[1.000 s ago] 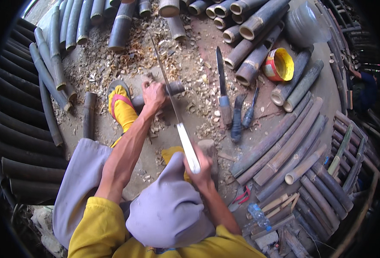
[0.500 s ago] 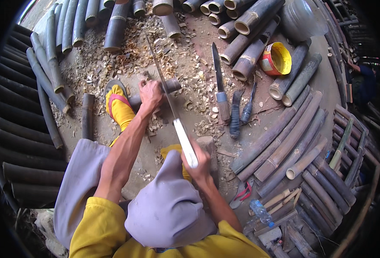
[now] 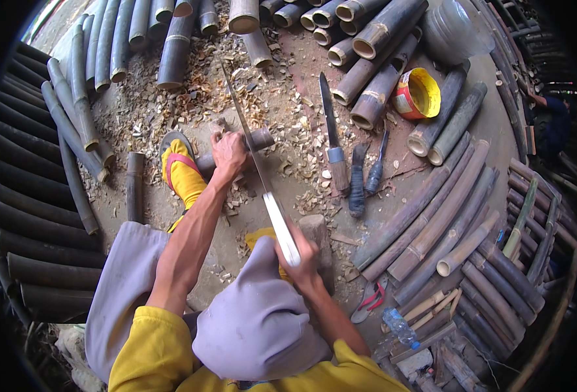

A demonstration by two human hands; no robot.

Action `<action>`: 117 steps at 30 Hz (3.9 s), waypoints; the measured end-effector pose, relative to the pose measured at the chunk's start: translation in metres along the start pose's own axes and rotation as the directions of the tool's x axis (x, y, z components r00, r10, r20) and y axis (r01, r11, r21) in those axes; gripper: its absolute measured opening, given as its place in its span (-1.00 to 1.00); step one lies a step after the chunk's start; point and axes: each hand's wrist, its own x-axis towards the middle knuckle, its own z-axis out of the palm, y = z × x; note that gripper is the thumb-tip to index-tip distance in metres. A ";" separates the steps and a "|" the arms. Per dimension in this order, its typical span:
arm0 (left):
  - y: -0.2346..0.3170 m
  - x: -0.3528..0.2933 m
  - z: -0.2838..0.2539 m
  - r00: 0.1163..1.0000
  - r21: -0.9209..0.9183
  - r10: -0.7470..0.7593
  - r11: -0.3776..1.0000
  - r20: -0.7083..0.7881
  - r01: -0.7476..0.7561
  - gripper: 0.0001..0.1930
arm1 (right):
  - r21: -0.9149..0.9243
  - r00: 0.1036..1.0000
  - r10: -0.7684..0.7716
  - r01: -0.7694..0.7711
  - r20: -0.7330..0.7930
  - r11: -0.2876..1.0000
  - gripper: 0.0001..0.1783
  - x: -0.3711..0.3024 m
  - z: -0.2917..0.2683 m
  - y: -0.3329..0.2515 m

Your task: The person sits on the ground and uses a hand saw to cut a bamboo pole into smaller sections. They then use a knife to smooth the cut edges and a tape measure to measure the length of the bamboo pieces.

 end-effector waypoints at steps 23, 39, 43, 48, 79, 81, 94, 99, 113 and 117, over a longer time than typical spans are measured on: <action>0.007 -0.007 0.001 1.000 -0.027 0.021 0.999 0.001 -0.021 -0.75 | -0.154 0.998 -0.014 0.004 -0.063 0.988 -0.52 -0.087 -0.025 0.015; 0.000 0.000 0.008 0.998 0.007 0.029 1.000 -0.064 -0.029 -0.69 | -0.103 0.997 0.061 -0.065 -0.046 0.993 -0.49 -0.089 -0.024 0.020; 0.000 0.011 0.021 0.996 0.022 -0.013 1.000 -0.092 0.015 -0.75 | 0.069 0.989 0.015 -0.005 -0.145 0.998 -0.65 0.043 0.039 0.008; -0.009 0.014 0.007 0.998 0.023 -0.059 0.998 0.001 0.059 -0.73 | -0.038 0.998 -0.055 0.055 -0.004 0.998 -0.45 -0.052 -0.025 0.022; 0.004 -0.004 -0.003 0.999 0.014 -0.013 1.000 0.044 0.012 -0.64 | -0.115 0.988 0.105 -0.093 0.109 0.989 -0.58 -0.110 -0.078 -0.036; 0.007 -0.010 0.004 0.999 0.014 0.044 0.999 0.016 -0.044 -0.67 | -0.092 0.983 0.163 -0.155 0.081 0.984 -0.58 -0.108 -0.069 -0.039; 0.000 0.008 0.000 0.999 0.027 -0.025 0.999 -0.027 0.026 -0.76 | -0.094 0.978 0.183 -0.173 0.102 0.980 -0.58 -0.103 -0.084 -0.040; 0.000 0.006 0.005 0.997 0.011 -0.018 1.000 -0.073 0.019 -0.77 | -0.049 0.994 0.078 -0.074 0.081 0.996 -0.55 0.008 -0.024 -0.038; 0.001 0.010 0.008 0.995 0.001 -0.033 0.999 -0.089 0.033 -0.84 | -0.133 0.986 0.154 -0.144 0.071 0.981 -0.57 -0.104 -0.059 -0.009; 0.003 0.008 -0.001 0.996 -0.028 -0.043 0.999 -0.074 0.041 -0.87 | -0.010 0.981 0.192 -0.192 0.026 0.981 -0.55 -0.112 -0.049 0.004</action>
